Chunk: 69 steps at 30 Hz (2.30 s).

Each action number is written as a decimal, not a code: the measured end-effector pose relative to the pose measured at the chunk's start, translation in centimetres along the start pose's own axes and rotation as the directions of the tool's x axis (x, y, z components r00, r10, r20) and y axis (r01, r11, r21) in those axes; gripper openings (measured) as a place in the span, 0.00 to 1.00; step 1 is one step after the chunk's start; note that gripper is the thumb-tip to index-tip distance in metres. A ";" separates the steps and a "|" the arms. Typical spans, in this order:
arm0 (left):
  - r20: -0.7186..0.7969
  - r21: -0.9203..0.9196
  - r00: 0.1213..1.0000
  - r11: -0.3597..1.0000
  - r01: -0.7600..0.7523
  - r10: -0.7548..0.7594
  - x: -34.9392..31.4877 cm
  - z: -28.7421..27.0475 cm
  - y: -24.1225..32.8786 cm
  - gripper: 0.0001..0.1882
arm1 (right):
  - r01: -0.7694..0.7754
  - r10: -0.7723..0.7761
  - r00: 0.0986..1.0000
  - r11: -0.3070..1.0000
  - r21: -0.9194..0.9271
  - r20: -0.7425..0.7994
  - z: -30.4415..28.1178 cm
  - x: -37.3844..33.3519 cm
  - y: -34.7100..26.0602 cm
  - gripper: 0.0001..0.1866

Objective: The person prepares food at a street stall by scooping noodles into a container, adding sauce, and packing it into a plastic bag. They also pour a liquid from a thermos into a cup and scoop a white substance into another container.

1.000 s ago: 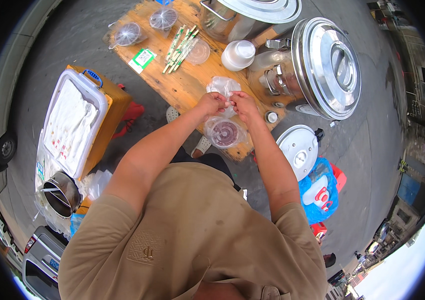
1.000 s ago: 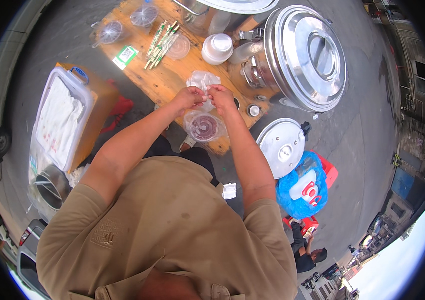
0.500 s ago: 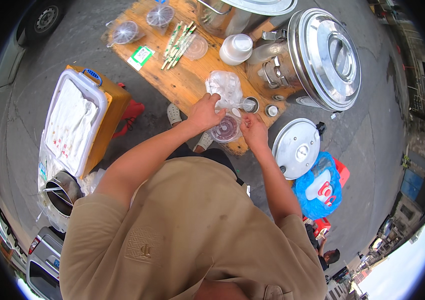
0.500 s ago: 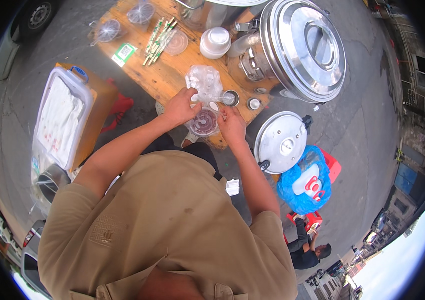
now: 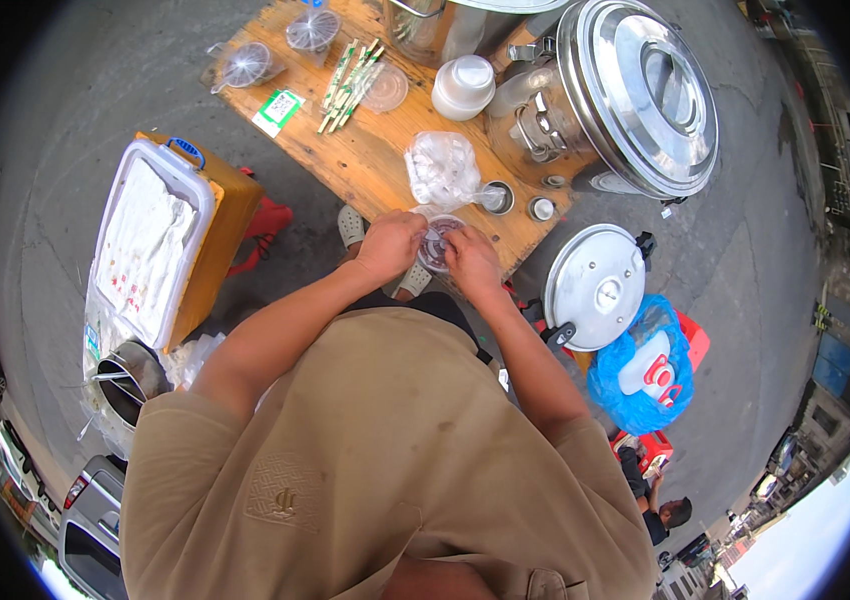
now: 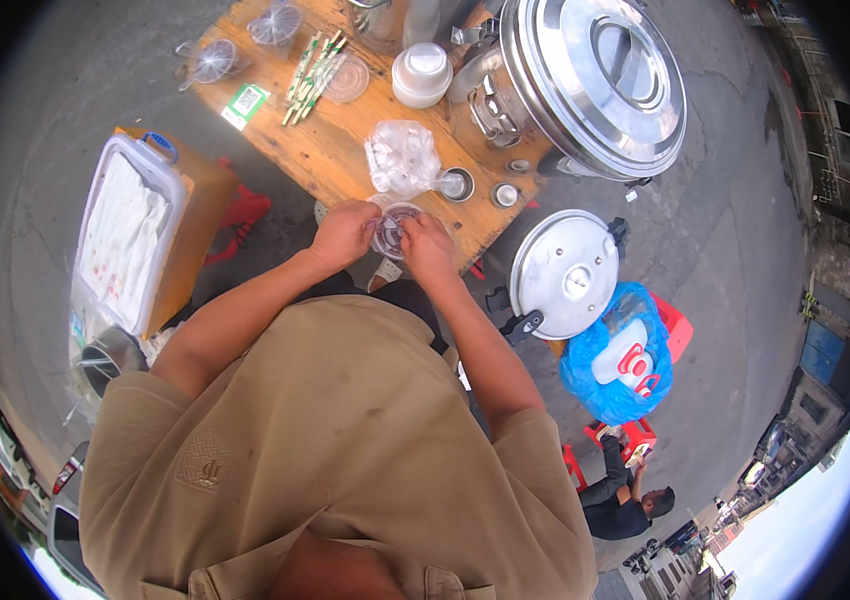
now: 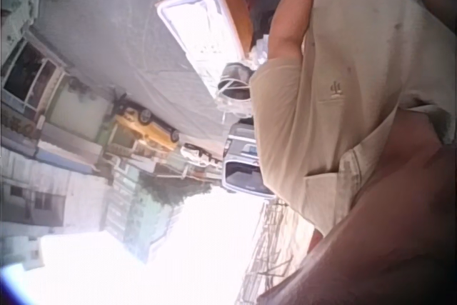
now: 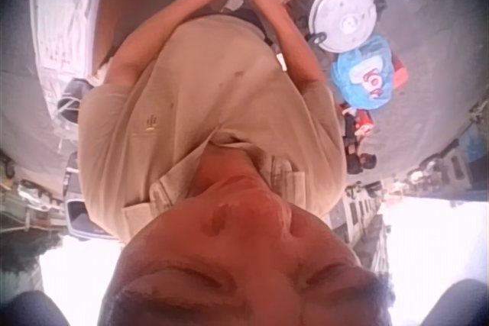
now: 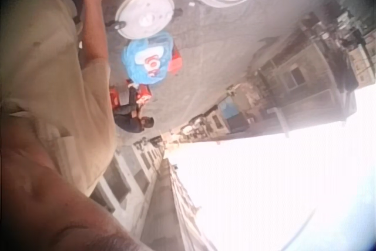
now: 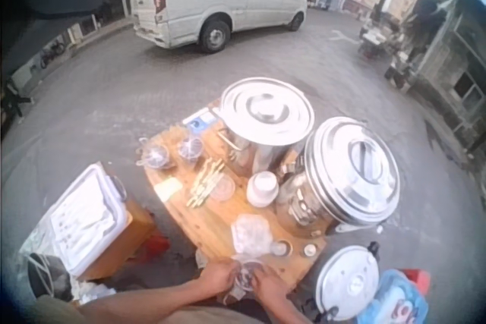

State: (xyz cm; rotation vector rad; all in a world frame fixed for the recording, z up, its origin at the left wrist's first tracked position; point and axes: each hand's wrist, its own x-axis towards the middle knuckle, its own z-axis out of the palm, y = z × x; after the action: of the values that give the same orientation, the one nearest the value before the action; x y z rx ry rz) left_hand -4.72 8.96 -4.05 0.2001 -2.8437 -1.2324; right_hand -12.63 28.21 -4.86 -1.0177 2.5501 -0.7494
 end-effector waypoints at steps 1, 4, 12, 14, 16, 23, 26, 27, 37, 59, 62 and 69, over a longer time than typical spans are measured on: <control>-0.024 -0.046 1.000 0.999 0.006 -0.007 -0.2 -0.2 0.3 0.05 | 0.000 0.000 1.000 1.000 0.002 0.004 -0.1 -0.1 -0.2 0.11; -0.050 -0.181 0.998 0.983 0.033 -0.042 -0.9 -0.8 1.2 0.04 | -0.032 0.033 0.998 0.999 0.026 -0.045 -0.4 -0.4 -0.2 0.13; 0.070 -0.420 0.979 0.885 0.202 -0.191 -1.6 -1.7 2.7 0.05 | -0.681 0.741 0.625 0.364 0.636 0.245 2.4 -2.5 5.6 0.12; 0.079 -0.415 0.979 0.887 0.202 -0.186 -1.5 -1.6 2.9 0.05 | -0.735 0.690 0.557 0.151 0.661 0.462 2.9 -2.8 7.5 0.13; 0.083 -0.421 0.980 0.884 0.201 -0.183 -1.6 -1.7 3.0 0.05 | -0.731 0.656 0.540 0.055 0.680 0.528 3.1 -3.3 8.3 0.11; 0.160 -0.603 0.933 0.717 0.351 -0.322 -2.7 -3.3 3.7 0.04 | -0.538 0.637 0.732 0.319 0.781 0.244 -3.5 -5.1 1.7 0.08; 0.189 -0.615 0.923 0.693 0.377 -0.335 -2.8 -4.0 4.1 0.06 | -0.459 0.540 0.811 0.350 0.816 0.225 -5.2 -5.1 -1.0 0.08; 0.194 -0.598 0.924 0.706 0.379 -0.330 -2.8 -4.2 4.2 0.06 | -0.429 0.503 0.837 0.361 0.828 0.215 -5.6 -4.8 -1.9 0.08; 0.238 -0.467 0.966 0.860 0.207 -0.104 -2.1 -4.0 7.7 0.15 | -0.341 0.379 0.901 0.315 0.886 0.212 -5.0 -3.6 -6.9 0.13; 0.485 -0.254 0.831 0.953 -0.165 0.273 2.0 -4.8 8.6 0.09 | -0.164 0.348 0.935 0.604 0.780 -0.074 0.3 -1.3 -1.5 0.07; 0.525 -0.284 0.781 0.935 -0.212 0.337 3.9 -4.5 8.5 0.10 | -0.026 0.076 0.995 0.805 0.593 -0.059 -1.8 -1.1 -0.8 0.08; 0.678 -0.376 0.733 0.880 0.289 0.049 8.6 -5.4 6.5 0.09 | -0.435 -0.033 0.802 0.652 0.621 0.596 -6.4 1.2 0.1 0.12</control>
State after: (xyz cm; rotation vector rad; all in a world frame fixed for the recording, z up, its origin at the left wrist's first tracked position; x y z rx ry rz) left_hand -13.43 8.26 4.24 -0.1121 -2.9459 -2.3996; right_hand -16.37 29.65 0.23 -0.5142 1.5496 -1.0824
